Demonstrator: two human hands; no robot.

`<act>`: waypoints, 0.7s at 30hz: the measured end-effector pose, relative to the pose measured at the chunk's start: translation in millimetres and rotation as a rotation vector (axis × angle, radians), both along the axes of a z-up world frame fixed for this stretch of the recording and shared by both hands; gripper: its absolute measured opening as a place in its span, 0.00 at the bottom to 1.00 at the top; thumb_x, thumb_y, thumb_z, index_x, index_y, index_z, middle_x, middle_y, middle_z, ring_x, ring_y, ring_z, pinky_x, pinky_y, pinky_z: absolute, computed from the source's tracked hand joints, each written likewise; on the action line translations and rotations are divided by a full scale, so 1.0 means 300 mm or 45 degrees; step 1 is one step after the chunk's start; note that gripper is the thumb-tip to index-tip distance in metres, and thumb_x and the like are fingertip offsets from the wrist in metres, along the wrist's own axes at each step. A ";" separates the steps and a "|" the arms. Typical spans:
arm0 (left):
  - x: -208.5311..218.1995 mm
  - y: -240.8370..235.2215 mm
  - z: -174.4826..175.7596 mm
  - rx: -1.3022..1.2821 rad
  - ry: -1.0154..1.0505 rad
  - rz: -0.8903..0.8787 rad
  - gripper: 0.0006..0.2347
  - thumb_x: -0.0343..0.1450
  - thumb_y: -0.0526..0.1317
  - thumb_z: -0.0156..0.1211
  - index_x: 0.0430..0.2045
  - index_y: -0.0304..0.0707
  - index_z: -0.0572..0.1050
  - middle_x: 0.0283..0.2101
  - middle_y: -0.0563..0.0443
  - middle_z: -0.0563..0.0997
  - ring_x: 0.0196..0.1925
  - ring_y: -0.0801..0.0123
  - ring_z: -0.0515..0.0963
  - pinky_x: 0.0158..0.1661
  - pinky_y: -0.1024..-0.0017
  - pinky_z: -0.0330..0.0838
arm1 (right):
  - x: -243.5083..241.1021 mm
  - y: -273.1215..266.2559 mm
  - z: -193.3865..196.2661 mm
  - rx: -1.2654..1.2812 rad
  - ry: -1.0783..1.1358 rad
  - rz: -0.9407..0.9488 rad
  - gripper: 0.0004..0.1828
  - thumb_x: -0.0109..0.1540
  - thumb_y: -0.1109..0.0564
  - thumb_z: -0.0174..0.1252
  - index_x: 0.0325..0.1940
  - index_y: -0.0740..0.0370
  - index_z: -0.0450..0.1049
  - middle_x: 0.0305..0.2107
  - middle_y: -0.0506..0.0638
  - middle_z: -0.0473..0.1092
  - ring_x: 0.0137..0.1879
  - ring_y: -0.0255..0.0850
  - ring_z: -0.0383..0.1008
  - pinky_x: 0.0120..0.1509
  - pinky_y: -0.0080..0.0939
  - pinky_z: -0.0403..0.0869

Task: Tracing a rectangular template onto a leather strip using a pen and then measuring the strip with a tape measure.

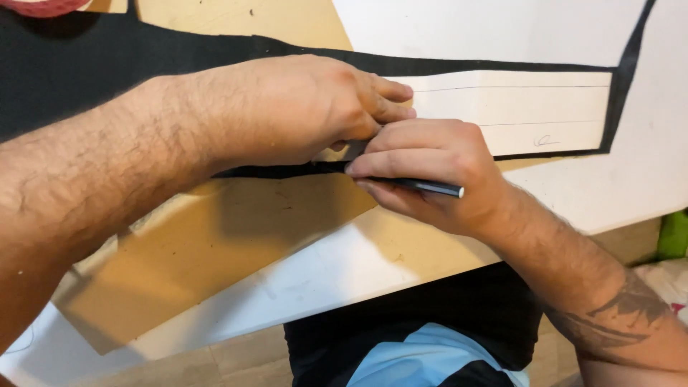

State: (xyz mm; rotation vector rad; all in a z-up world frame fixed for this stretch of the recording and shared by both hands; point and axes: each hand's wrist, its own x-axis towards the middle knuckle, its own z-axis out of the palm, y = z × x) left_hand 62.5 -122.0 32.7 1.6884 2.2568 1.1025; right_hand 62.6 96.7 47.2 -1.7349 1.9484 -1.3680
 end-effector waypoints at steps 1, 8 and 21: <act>-0.008 0.005 -0.002 0.007 0.007 -0.014 0.08 0.64 0.22 0.55 0.24 0.33 0.79 0.47 0.42 0.83 0.50 0.53 0.81 0.72 0.53 0.59 | 0.009 0.020 0.024 0.007 0.007 -0.014 0.03 0.64 0.69 0.63 0.41 0.74 0.78 0.32 0.61 0.74 0.37 0.49 0.77 0.46 0.43 0.77; -0.003 0.003 -0.019 -0.129 0.004 0.032 0.24 0.58 0.21 0.52 0.50 0.25 0.75 0.63 0.36 0.75 0.70 0.45 0.69 0.66 0.55 0.63 | 0.193 0.254 0.005 -0.091 -0.130 -0.054 0.11 0.70 0.62 0.47 0.45 0.73 0.73 0.31 0.61 0.72 0.32 0.56 0.75 0.38 0.51 0.75; 0.050 0.028 -0.077 -0.301 0.173 0.251 0.17 0.67 0.24 0.44 0.50 0.28 0.72 0.68 0.35 0.70 0.73 0.42 0.69 0.65 0.53 0.67 | 0.168 0.589 -0.057 0.201 0.635 -0.730 0.13 0.74 0.56 0.44 0.51 0.70 0.67 0.58 0.74 0.68 0.65 0.72 0.72 0.58 0.66 0.78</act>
